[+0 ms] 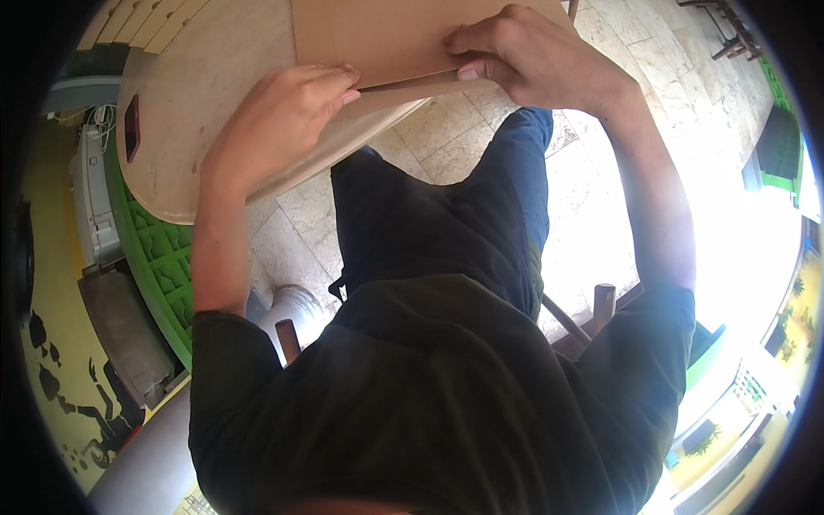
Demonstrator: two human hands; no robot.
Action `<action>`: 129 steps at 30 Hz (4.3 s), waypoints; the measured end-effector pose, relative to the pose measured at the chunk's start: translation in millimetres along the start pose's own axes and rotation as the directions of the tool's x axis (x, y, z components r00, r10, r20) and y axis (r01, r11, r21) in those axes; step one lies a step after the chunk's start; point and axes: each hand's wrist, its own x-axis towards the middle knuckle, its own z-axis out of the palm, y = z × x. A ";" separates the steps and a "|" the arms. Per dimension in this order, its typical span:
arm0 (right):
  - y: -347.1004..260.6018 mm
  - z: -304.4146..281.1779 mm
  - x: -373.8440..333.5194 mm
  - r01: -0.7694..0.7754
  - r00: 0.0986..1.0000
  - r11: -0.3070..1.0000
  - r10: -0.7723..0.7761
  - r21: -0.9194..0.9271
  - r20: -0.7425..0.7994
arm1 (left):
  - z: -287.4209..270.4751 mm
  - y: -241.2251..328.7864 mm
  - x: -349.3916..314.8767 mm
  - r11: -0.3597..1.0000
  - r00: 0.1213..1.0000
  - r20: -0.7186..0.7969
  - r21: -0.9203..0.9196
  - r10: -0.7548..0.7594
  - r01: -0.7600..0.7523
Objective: The person assembles flat-packed cardboard boxes by folding along pre-scored lines and tucking flaps into slots. They handle multiple boxes one at a time, stacking completed units on the table.
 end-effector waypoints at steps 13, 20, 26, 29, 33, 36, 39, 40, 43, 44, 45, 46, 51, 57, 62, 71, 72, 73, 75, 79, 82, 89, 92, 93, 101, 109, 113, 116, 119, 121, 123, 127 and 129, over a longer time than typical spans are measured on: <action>-3.9 1.6 -7.0 -0.114 0.992 0.993 0.114 0.015 -0.047 | -14.9 -10.6 15.7 0.995 0.999 0.048 -0.099 -0.011 0.016; -10.1 9.6 -7.4 -0.073 0.989 0.988 0.055 -0.133 -0.140 | -19.2 -13.9 15.0 0.990 0.996 0.081 -0.133 -0.030 0.040; -12.4 14.9 -6.2 -0.056 0.977 0.990 0.028 -0.132 -0.210 | 1.9 5.0 -3.6 0.997 0.991 -0.128 0.067 0.031 -0.023; -12.2 11.6 -8.5 -0.166 0.983 0.979 0.155 -0.120 -0.094 | 23.7 18.9 4.0 0.966 0.976 -0.219 0.254 0.007 0.050; -14.7 15.1 -10.9 -0.119 0.982 0.985 0.098 -0.122 -0.161 | 49.8 27.9 21.6 0.927 0.944 -0.325 0.368 0.057 0.071; -18.8 29.3 -9.8 -0.113 0.960 0.960 0.039 -0.256 -0.278 | 59.3 26.1 26.9 0.927 0.957 -0.287 0.369 0.049 0.064; -26.2 48.2 -9.2 -0.234 0.935 0.928 0.134 -0.289 -0.327 | 63.4 25.3 27.1 0.927 0.946 -0.309 0.375 0.095 0.030; -26.5 53.1 -7.6 -0.277 0.916 0.919 0.164 -0.281 -0.367 | 64.3 25.8 27.1 0.923 0.950 -0.302 0.383 0.083 0.041; -27.7 58.9 -8.6 -0.299 0.897 0.905 0.159 -0.302 -0.413 | 64.5 29.3 26.4 0.913 0.956 -0.288 0.403 0.061 0.064; -28.2 59.6 -9.0 -0.322 0.888 0.902 0.183 -0.288 -0.421 | 63.7 30.6 25.6 0.911 0.958 -0.282 0.407 0.053 0.069; -28.6 58.9 -10.0 -0.344 0.880 0.899 0.207 -0.272 -0.428 | 62.6 31.7 24.9 0.922 0.963 -0.269 0.379 0.021 0.086; -28.0 57.6 -10.6 -0.358 0.873 0.897 0.224 -0.258 -0.433 | 61.4 33.0 24.3 0.930 0.966 -0.257 0.352 -0.011 0.104; -22.2 45.5 -10.1 -0.342 0.884 0.917 0.241 -0.204 -0.401 | 53.0 32.2 30.9 0.950 0.980 -0.191 0.289 -0.059 0.114; -8.4 21.1 -0.6 -0.352 0.926 0.924 0.320 -0.148 -0.201 | 25.6 16.7 48.7 0.986 0.983 -0.079 0.000 -0.165 0.165; 19.2 -3.4 21.4 -0.406 0.912 0.914 0.406 -0.022 0.056 | 5.4 -13.5 75.2 0.986 0.992 0.021 -0.116 -0.122 0.124; 51.5 -29.8 55.6 -0.569 0.780 0.822 0.552 -0.034 0.296 | 3.1 -43.0 103.9 0.920 0.968 0.225 -0.345 -0.109 0.184; 51.9 -28.1 54.6 -0.575 0.772 0.810 0.585 -0.120 0.250 | 2.4 -42.4 105.1 0.919 0.965 0.241 -0.347 -0.107 0.189; 55.0 -25.1 55.0 -0.582 0.770 0.805 0.590 -0.111 0.242 | 1.4 -40.7 106.4 0.914 0.947 0.297 -0.340 -0.120 0.223; 63.3 -14.6 57.7 -0.606 0.763 0.791 0.608 -0.084 0.221 | 0.1 -30.8 102.9 0.944 0.920 0.336 -0.185 -0.201 0.273; 72.8 5.0 54.5 -0.552 0.815 0.823 0.566 -0.130 0.125 | 25.2 21.0 75.8 0.978 0.992 0.031 0.172 -0.124 0.117; 66.5 8.7 52.9 -0.639 0.753 0.759 0.650 -0.124 0.103 | 54.7 39.5 64.7 0.982 0.994 -0.092 0.173 -0.055 0.071; 27.9 37.1 74.0 -0.317 0.874 0.941 0.337 0.114 -0.350 | 71.5 43.4 60.0 0.970 0.990 -0.062 0.201 -0.127 0.137; 32.2 54.3 84.2 -0.344 0.765 0.903 0.428 0.256 -0.481 | 66.8 43.3 63.8 0.975 0.992 -0.047 0.185 -0.119 0.126; 36.0 56.7 82.4 -0.276 0.765 0.924 0.377 0.264 -0.522 | 66.2 43.5 64.6 0.976 0.991 -0.058 0.176 -0.122 0.130; 90.5 29.3 23.8 -0.469 0.589 0.832 0.546 0.298 -0.597 | 60.7 40.2 61.6 0.983 0.987 -0.111 0.130 -0.114 0.128; 90.5 41.8 11.4 -0.518 0.577 0.851 0.417 0.080 -0.702 | 66.6 42.2 58.4 0.987 0.981 -0.143 0.080 -0.130 0.142; 68.8 24.1 9.8 -0.476 0.639 0.867 0.228 -0.145 -0.734 | 69.4 42.9 57.6 0.988 0.976 -0.169 0.045 -0.140 0.150; 51.2 3.7 -4.8 -0.392 0.845 0.918 0.333 -0.060 -0.418 | 69.5 40.9 60.7 0.986 0.974 -0.179 0.057 -0.142 0.154; 39.6 -9.8 -14.0 -0.403 0.886 0.913 0.405 0.061 -0.225 | 64.7 35.7 64.3 0.990 0.959 -0.276 0.101 -0.068 0.099; 37.5 -14.5 -12.5 -0.439 0.878 0.892 0.451 0.108 -0.159 | 59.9 34.9 65.6 0.991 0.950 -0.307 0.096 -0.059 0.092; 35.1 -15.5 -10.8 -0.438 0.882 0.897 0.442 0.063 -0.160 | 53.3 33.4 68.9 0.992 0.948 -0.304 0.057 -0.093 0.115; 26.3 -13.7 -17.8 -0.420 0.881 0.908 0.408 0.004 -0.240 | 42.9 34.8 72.2 0.971 0.923 -0.310 -0.008 -0.230 0.239; 21.8 -14.2 -24.0 -0.404 0.890 0.914 0.383 -0.038 -0.248 | 39.7 37.6 71.8 0.973 0.936 -0.281 0.030 -0.212 0.229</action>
